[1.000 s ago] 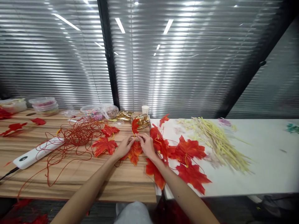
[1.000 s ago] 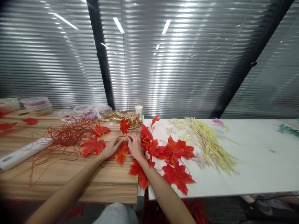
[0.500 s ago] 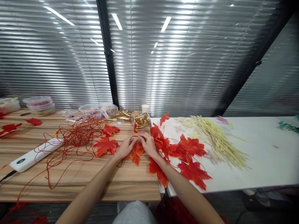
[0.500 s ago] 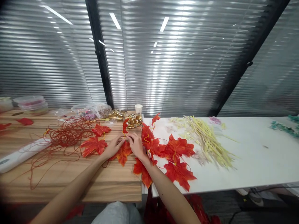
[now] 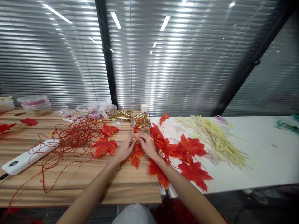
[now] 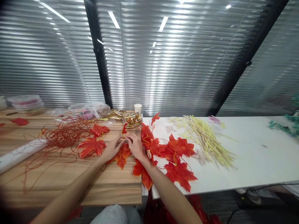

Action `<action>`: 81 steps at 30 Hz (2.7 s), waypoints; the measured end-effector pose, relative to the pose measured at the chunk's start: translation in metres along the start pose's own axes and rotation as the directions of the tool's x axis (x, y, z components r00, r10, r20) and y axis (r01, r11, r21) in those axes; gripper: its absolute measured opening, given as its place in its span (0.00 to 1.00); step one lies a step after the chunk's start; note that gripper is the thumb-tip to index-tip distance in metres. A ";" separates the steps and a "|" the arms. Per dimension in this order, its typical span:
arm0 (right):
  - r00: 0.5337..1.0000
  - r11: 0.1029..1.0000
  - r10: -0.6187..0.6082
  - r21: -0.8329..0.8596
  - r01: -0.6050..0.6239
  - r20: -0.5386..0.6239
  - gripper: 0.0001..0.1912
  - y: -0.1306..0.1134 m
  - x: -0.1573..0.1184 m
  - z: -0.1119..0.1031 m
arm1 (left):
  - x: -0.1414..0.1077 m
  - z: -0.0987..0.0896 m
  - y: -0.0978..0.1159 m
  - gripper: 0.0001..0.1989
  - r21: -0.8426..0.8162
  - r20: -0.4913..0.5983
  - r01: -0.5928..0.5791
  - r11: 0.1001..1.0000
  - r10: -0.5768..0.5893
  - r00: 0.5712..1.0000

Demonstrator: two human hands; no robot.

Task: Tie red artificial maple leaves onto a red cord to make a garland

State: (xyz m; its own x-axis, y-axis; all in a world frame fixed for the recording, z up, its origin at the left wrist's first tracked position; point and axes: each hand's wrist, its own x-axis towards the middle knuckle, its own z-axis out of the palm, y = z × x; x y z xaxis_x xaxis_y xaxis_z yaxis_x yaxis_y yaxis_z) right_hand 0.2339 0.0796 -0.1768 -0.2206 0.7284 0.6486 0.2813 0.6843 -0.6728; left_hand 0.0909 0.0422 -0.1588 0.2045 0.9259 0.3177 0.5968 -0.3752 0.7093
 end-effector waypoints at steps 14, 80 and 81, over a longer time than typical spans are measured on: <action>0.996 0.989 0.093 0.114 -0.092 -0.002 0.09 0.000 -0.002 0.001 | -0.001 0.002 0.003 0.13 0.023 0.004 -0.033 0.999 0.033 0.999; 0.995 0.983 0.098 0.156 -0.097 0.000 0.09 -0.010 -0.006 -0.002 | -0.003 0.004 0.005 0.16 -0.006 -0.126 -0.025 1.000 0.024 0.992; 0.995 0.982 0.101 0.159 -0.099 0.001 0.09 -0.009 -0.006 -0.002 | -0.002 0.004 0.004 0.16 -0.029 -0.135 -0.021 0.999 0.016 0.991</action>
State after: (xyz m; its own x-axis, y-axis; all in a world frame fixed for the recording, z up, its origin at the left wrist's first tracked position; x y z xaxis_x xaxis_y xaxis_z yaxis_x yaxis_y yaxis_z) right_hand 0.2343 0.0690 -0.1735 -0.1917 0.7936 0.5775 0.1497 0.6052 -0.7819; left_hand 0.0957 0.0388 -0.1596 0.1073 0.9050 0.4116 0.5694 -0.3954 0.7208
